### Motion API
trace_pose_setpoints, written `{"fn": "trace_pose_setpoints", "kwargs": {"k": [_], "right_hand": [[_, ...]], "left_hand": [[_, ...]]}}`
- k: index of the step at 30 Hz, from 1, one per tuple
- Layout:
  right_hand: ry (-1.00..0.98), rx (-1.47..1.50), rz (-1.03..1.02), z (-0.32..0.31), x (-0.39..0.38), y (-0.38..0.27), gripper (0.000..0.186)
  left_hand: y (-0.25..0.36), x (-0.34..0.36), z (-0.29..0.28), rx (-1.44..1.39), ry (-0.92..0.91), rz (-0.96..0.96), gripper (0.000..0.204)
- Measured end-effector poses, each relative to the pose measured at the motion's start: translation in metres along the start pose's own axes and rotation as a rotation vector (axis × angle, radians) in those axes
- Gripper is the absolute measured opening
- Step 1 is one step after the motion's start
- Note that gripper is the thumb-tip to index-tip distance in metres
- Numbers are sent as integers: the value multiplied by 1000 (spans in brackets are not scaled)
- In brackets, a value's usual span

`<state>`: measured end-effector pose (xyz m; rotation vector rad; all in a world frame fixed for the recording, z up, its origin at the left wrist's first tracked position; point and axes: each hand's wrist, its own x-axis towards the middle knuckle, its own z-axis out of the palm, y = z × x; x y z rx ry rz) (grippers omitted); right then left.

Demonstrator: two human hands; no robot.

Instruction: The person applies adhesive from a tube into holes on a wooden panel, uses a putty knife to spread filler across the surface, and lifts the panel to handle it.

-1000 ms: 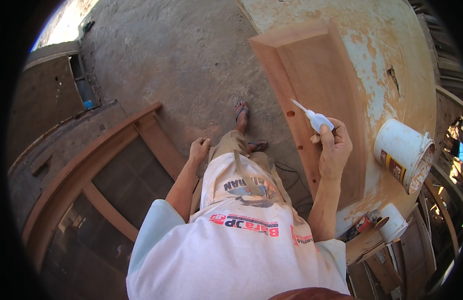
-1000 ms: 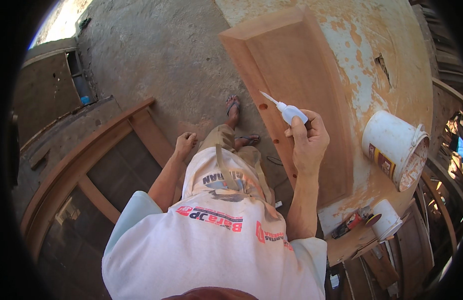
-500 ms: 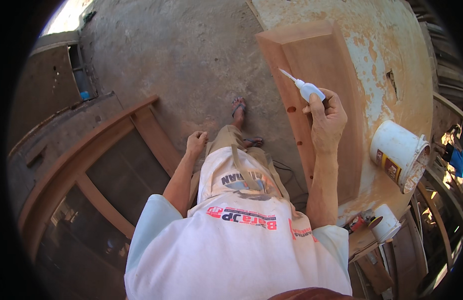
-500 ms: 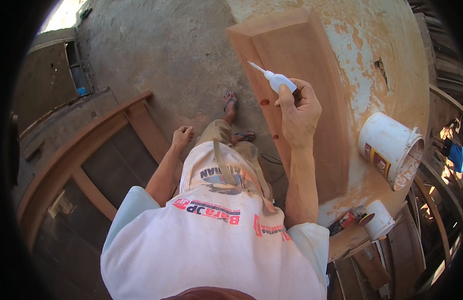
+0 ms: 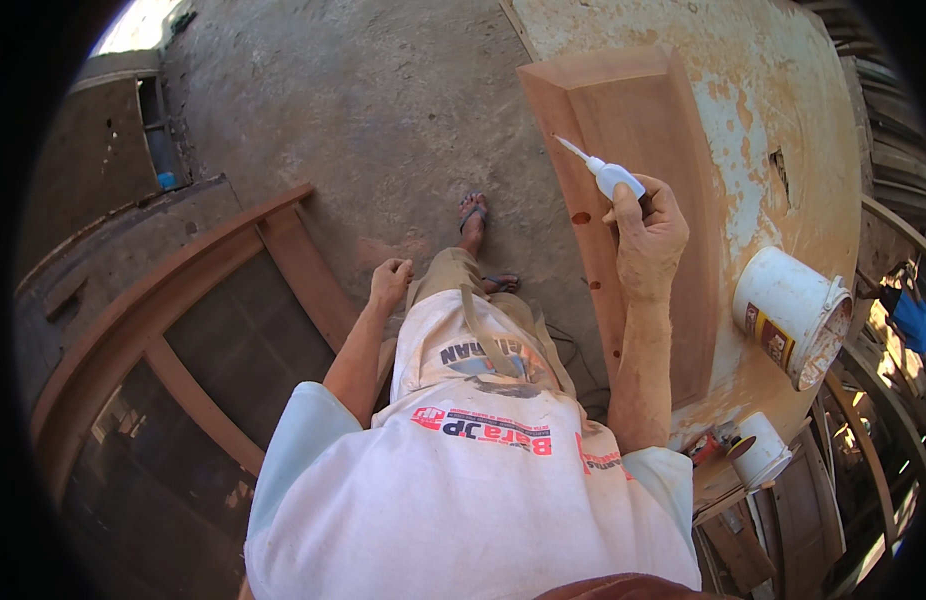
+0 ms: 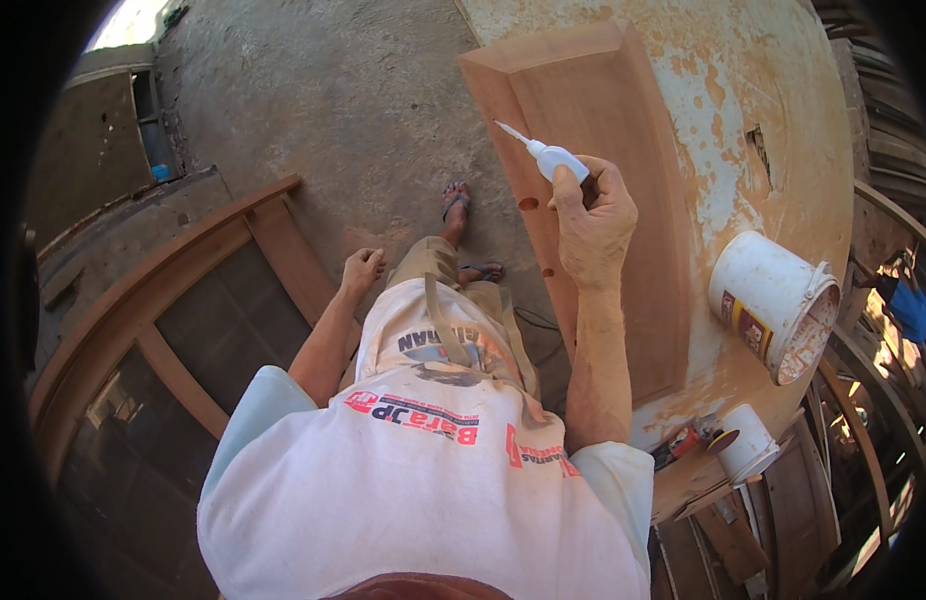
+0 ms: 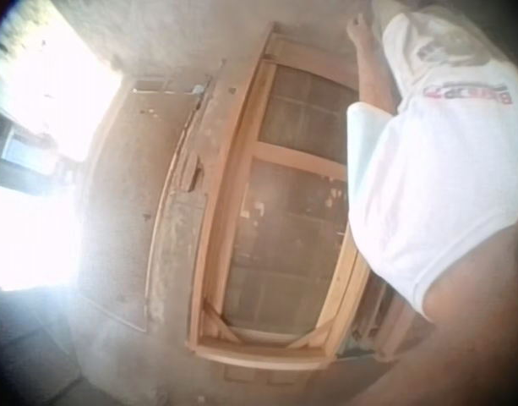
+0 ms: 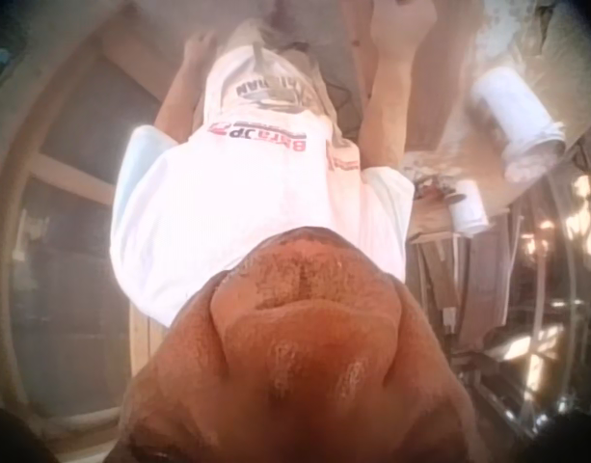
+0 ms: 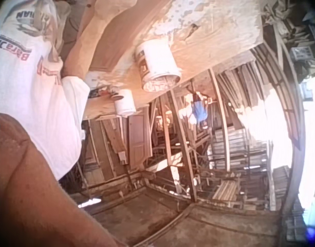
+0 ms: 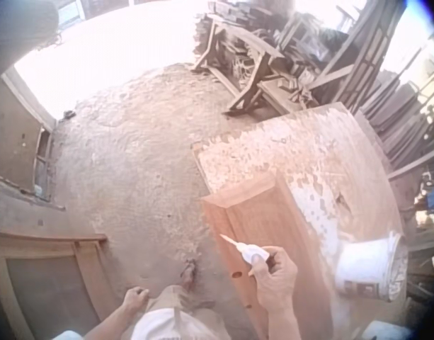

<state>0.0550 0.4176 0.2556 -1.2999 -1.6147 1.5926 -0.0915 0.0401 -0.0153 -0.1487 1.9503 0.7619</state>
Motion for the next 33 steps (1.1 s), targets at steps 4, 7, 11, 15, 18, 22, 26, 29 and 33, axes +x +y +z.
{"fn": "trace_pose_setpoints", "kwargs": {"k": [4, 7, 11, 15, 18, 22, 26, 29, 33], "right_hand": [[-1, -37, -11, 1, 0, -2, 20], [-3, -47, -12, 1, 0, -3, 19], [-6, -44, -9, 2, 0, -3, 19], [-3, -34, -15, 2, 0, -3, 18], [-1, -43, -10, 3, 0, -5, 18], [-7, -41, -24, 2, 0, -2, 19], [0, -51, -33, 2, 0, -1, 19], [6, -60, -34, 3, 0, -2, 19], [-20, -39, -23, 1, 0, -1, 20]], "left_hand": [[2, -1, 0, -27, -10, -9, 32], [1, 1, 0, -26, -8, -8, 32], [1, 2, 0, -22, -4, -11, 31], [0, 3, 1, -28, 2, -9, 32], [0, 3, 1, -27, 2, -10, 32], [-1, 3, 1, -24, 1, -4, 32], [-2, 3, 1, -9, 7, 0, 33], [-3, 4, 0, -12, 7, 5, 33], [-5, 5, 0, -29, -12, 29, 33]]}}
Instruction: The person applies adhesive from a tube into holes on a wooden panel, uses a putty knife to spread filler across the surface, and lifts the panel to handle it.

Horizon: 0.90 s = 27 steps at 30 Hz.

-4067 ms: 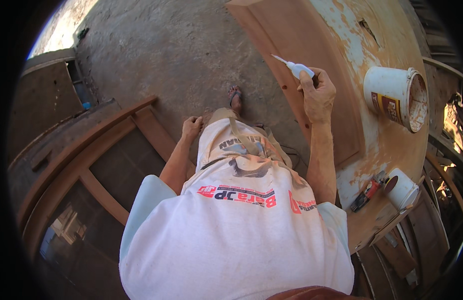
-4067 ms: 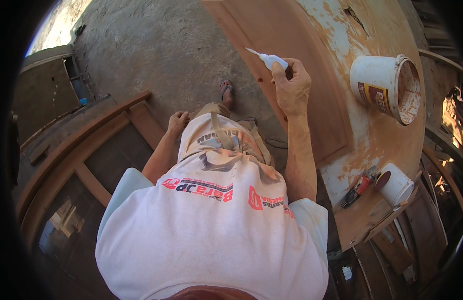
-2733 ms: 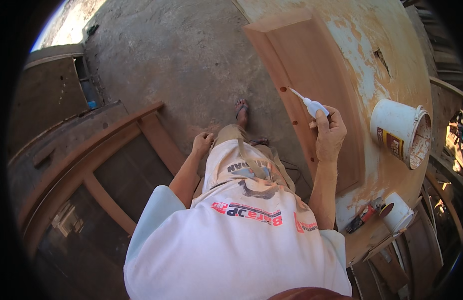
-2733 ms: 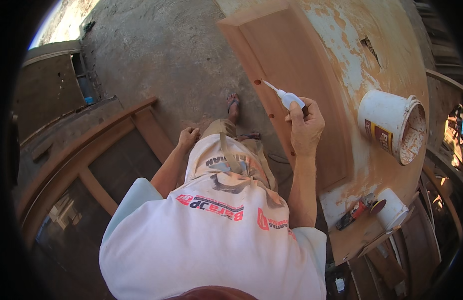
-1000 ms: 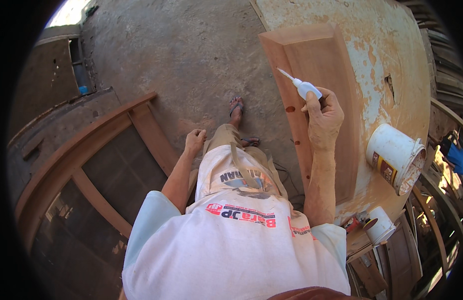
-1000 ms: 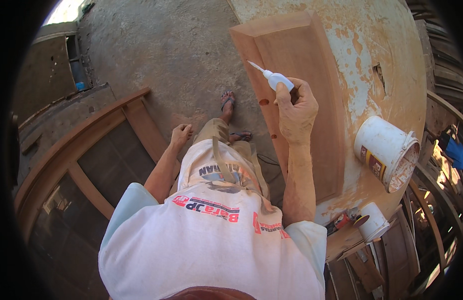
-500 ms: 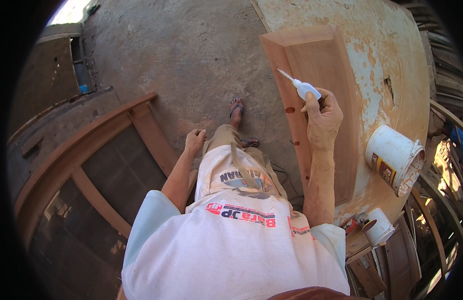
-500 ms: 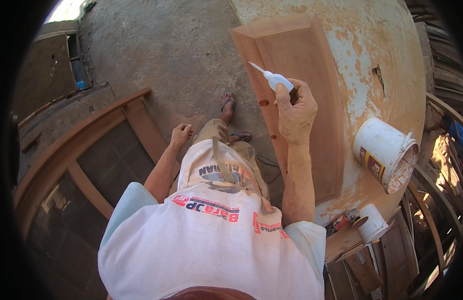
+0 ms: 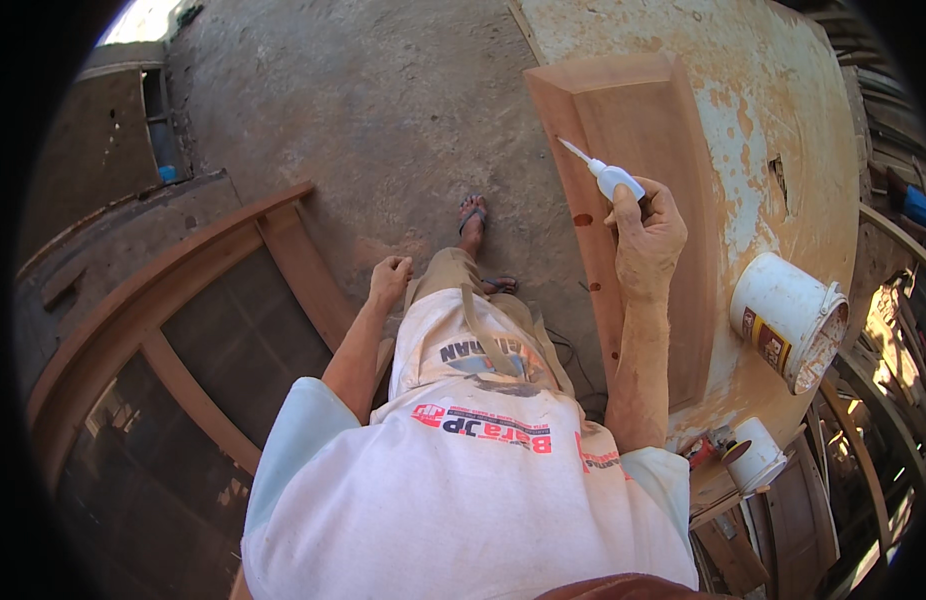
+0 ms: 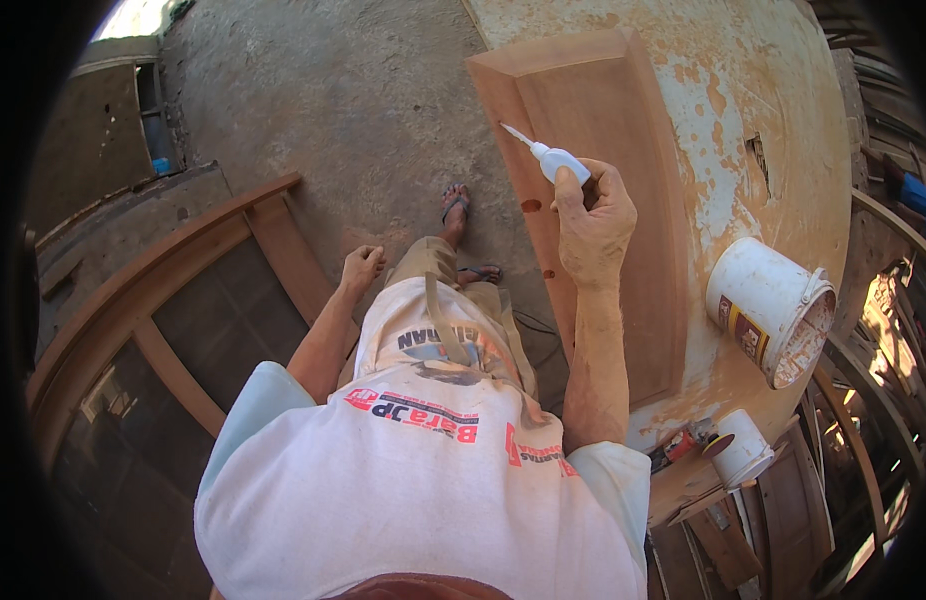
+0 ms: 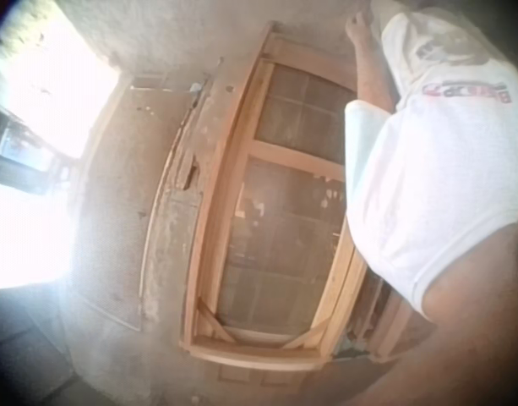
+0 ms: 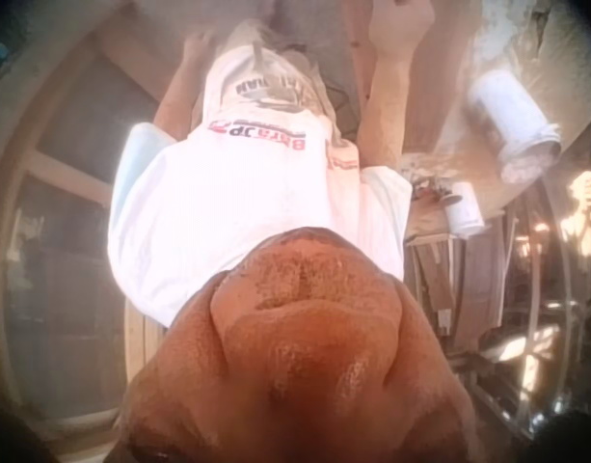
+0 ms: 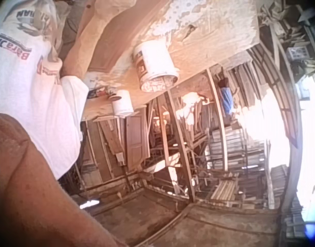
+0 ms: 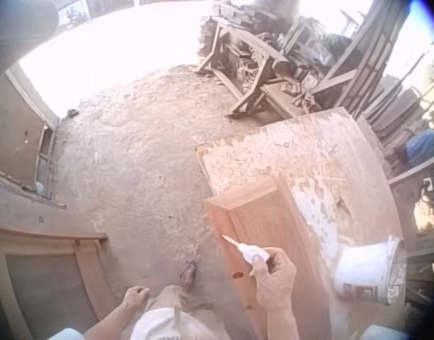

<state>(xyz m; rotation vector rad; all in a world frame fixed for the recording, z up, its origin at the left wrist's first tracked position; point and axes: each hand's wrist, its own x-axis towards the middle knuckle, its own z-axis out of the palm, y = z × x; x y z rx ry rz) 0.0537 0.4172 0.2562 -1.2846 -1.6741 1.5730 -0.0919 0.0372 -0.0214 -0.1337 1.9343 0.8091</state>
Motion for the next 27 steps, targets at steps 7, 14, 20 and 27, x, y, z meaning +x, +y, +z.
{"fn": "trace_pose_setpoints", "kwargs": {"k": [7, 14, 20, 27], "right_hand": [[-2, 0, -14, -2, 0, 4, 21], [5, -29, -13, -3, 1, 5, 21], [19, -18, -27, -1, 0, 5, 19], [27, -15, -16, -1, -1, 2, 18]], "left_hand": [[4, -1, 0, 30, 15, -3, 33], [6, 0, 0, 16, 9, -19, 33], [8, 0, -1, 23, 0, -15, 33], [23, -7, -1, 15, 5, -15, 30]]}}
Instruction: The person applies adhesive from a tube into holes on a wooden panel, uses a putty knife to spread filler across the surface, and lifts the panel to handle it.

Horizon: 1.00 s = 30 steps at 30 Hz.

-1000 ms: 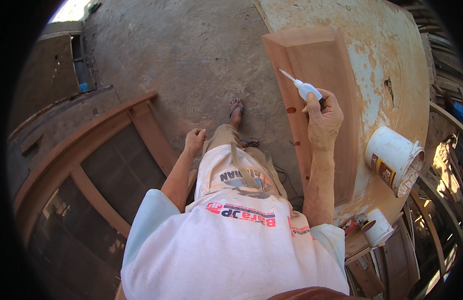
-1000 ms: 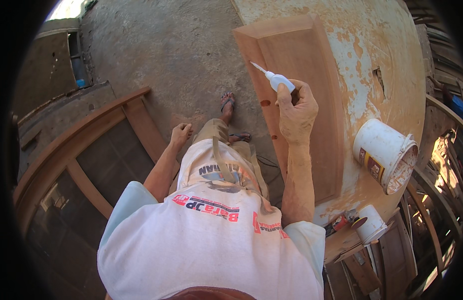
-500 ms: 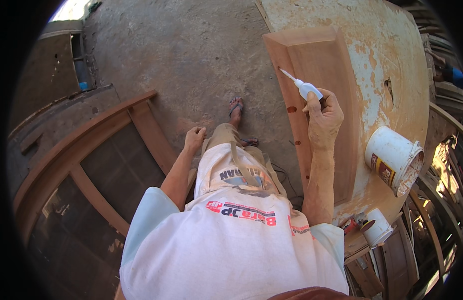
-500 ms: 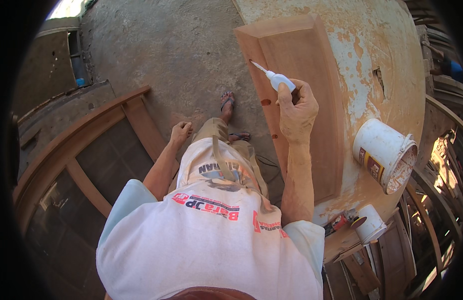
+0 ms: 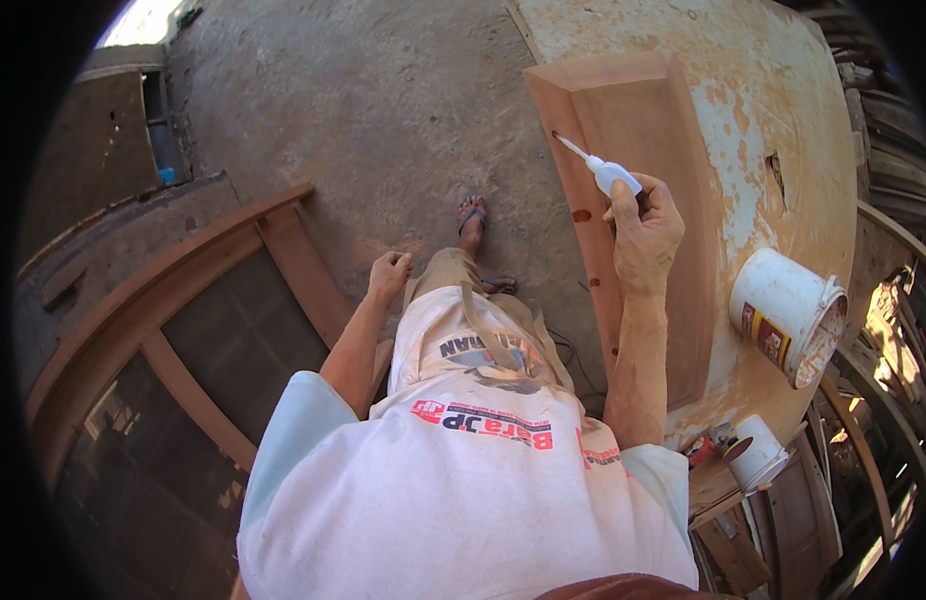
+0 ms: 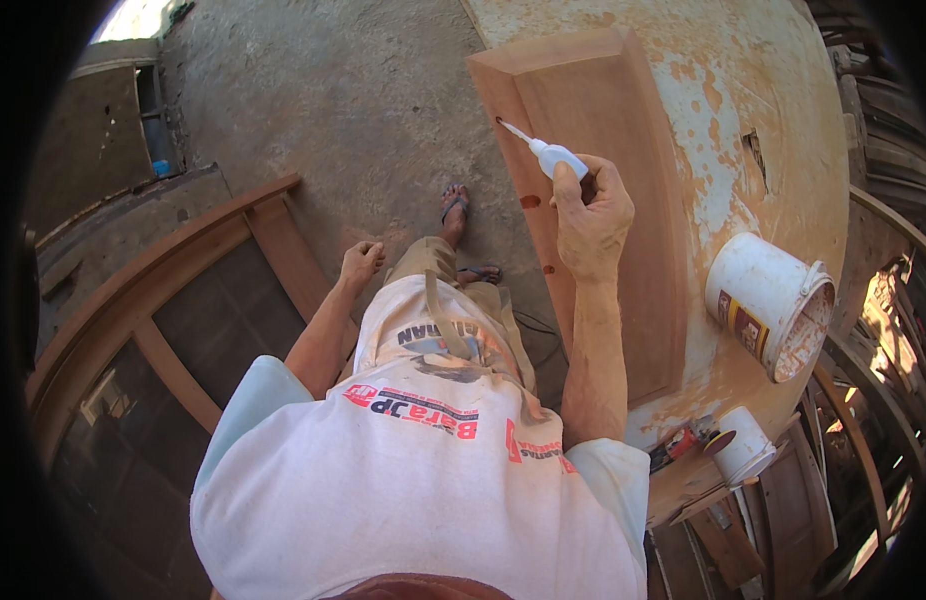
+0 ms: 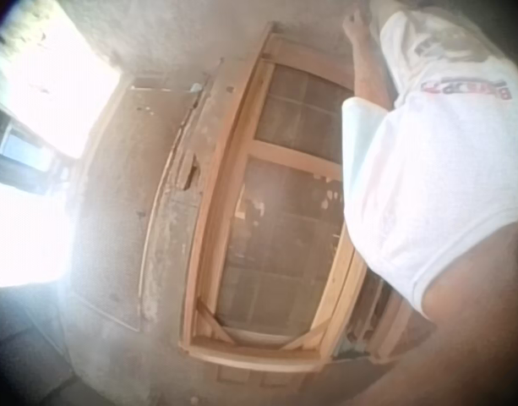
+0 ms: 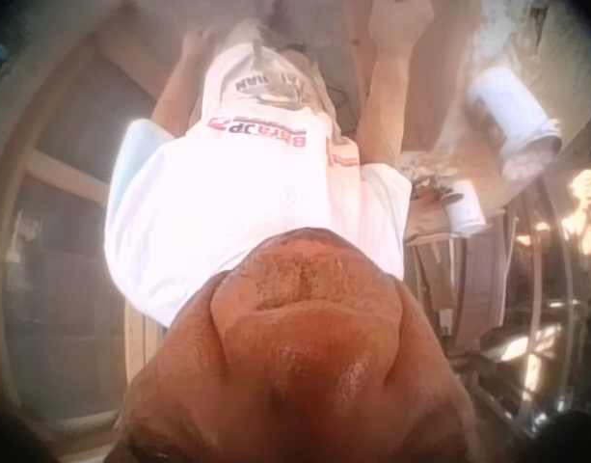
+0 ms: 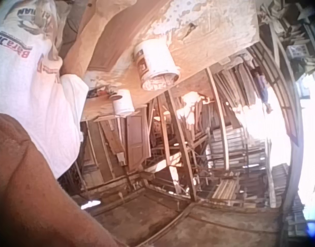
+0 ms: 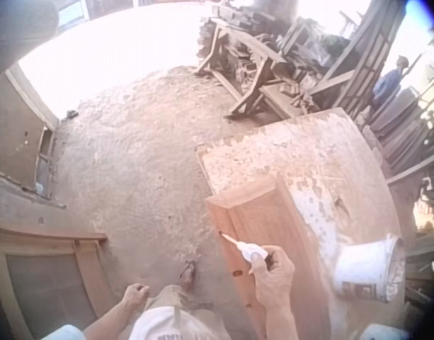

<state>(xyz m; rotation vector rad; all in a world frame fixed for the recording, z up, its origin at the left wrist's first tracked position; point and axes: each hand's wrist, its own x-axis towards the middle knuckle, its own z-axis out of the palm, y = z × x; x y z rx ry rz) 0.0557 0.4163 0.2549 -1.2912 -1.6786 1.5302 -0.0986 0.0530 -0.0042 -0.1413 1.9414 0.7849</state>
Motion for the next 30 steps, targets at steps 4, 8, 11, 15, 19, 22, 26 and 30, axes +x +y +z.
{"fn": "trace_pose_setpoints", "kwargs": {"k": [4, 8, 11, 15, 19, 22, 26, 30], "right_hand": [[9, 13, 6, -1, 0, 0, 18], [18, 87, 17, -1, 0, 1, 19], [13, 97, 14, 0, 1, 1, 20], [-3, 78, 19, -2, 1, 3, 21], [-4, 14, 7, -2, 1, 0, 21], [-5, 31, -3, -3, 2, 4, 21], [-7, 35, 4, -3, 2, 4, 21], [-14, 102, 4, -4, 2, 5, 21]], "left_hand": [[3, 0, -2, -7, -7, 8, 30], [1, 1, -3, -1, -7, 17, 31], [-4, 3, -3, 1, -14, 25, 31], [-9, 2, -4, 34, -23, 28, 31], [-14, -3, -4, 8, -2, 10, 31], [-20, -3, -5, -10, 10, 3, 31], [-25, -2, -4, 9, 8, 1, 31], [-24, -5, -4, 21, 2, 11, 32]]}}
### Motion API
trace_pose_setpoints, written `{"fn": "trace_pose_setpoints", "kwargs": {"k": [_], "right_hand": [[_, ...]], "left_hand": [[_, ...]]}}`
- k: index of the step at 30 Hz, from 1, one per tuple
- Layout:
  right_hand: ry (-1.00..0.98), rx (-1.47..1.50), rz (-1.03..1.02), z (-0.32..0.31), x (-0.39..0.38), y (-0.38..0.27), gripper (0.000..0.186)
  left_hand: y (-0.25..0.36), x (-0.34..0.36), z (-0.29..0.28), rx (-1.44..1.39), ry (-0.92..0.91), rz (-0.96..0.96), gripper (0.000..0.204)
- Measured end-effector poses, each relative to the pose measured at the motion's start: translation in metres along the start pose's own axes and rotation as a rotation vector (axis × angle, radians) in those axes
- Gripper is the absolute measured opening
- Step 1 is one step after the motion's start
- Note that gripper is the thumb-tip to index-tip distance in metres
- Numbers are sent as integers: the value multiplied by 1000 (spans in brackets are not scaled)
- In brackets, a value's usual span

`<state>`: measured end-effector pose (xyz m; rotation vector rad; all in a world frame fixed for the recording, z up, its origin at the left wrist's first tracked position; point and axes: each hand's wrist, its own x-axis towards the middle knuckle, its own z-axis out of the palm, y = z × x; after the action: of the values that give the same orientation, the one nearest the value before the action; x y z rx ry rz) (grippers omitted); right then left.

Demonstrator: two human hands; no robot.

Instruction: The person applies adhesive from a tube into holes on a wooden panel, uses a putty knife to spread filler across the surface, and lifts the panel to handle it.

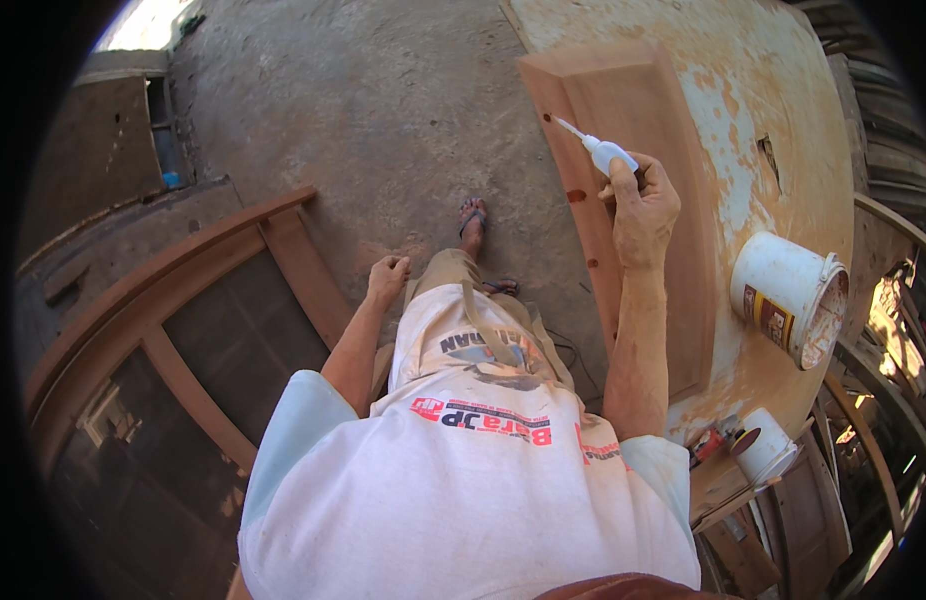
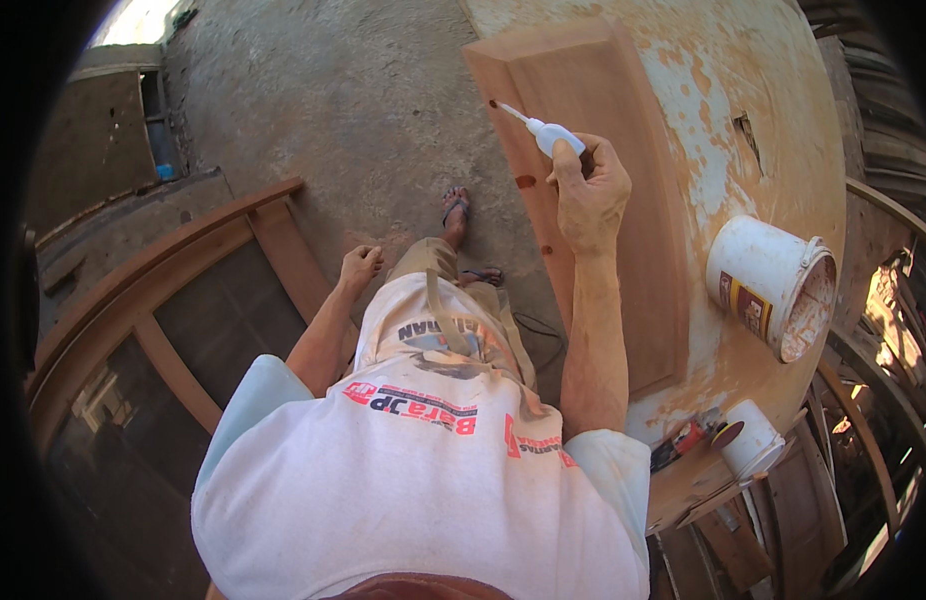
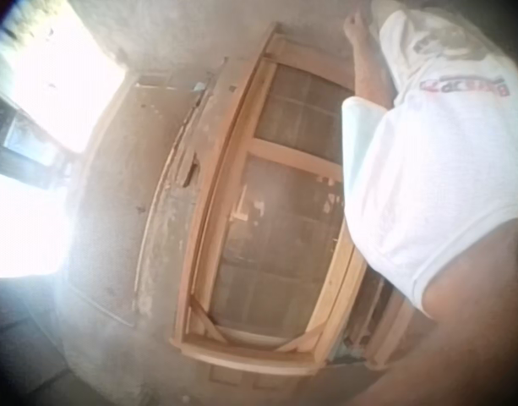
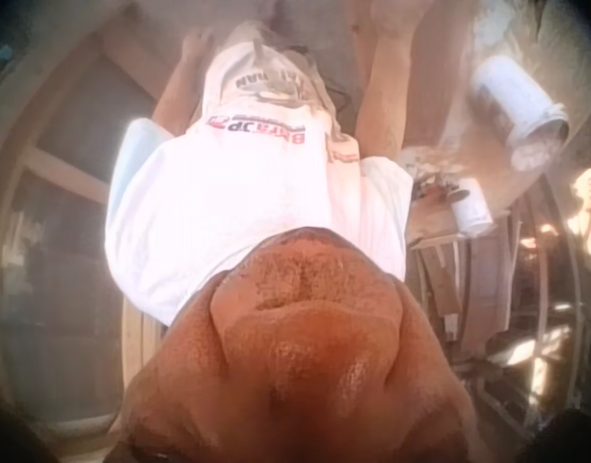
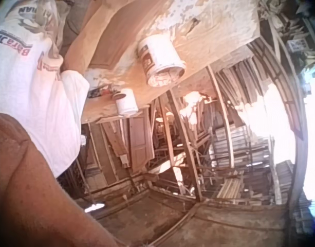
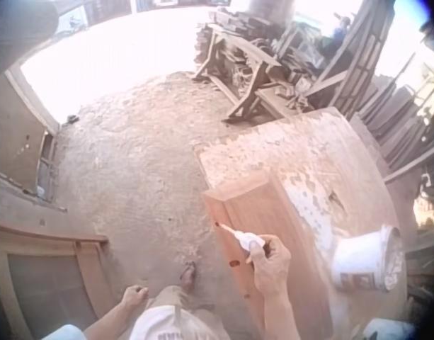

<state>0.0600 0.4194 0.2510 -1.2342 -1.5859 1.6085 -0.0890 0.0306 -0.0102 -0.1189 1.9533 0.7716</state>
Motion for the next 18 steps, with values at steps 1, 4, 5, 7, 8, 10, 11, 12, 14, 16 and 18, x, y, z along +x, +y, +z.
{"fn": "trace_pose_setpoints", "kwargs": {"k": [1, 4, 5, 7, 8, 10, 11, 12, 14, 16, 18], "right_hand": [[8, 38, 13, 0, -1, -1, 20], [27, 136, 48, -5, -8, -4, 20], [28, 155, 60, -9, -12, -3, 19], [36, 216, 78, -21, -25, -1, 20], [36, 257, 83, -28, -33, 1, 20], [50, 336, 79, -46, -54, 1, 22], [66, 373, 71, -50, -66, -1, 23], [85, 407, 60, -57, -78, -2, 24], [56, 439, 66, -76, -103, 9, 28], [61, 429, 95, -92, -134, 14, 28], [101, 450, 100, -108, -166, 19, 26]], "left_hand": [[1, -1, 0, -7, -6, 3, 32], [5, -1, -2, 0, -13, 13, 33], [7, -1, -2, 20, -10, 14, 34], [20, -3, -3, 65, -10, 25, 34], [27, -7, -2, 87, -9, 31, 35], [33, -9, 0, 115, -16, 39, 36], [33, -7, 0, 124, -25, 38, 37], [33, -5, 2, 134, -38, 38, 37], [34, -6, 5, 165, -58, 64, 38], [31, -5, 8, 200, -99, 82, 39], [24, -2, 14, 223, -142, 97, 40]]}}
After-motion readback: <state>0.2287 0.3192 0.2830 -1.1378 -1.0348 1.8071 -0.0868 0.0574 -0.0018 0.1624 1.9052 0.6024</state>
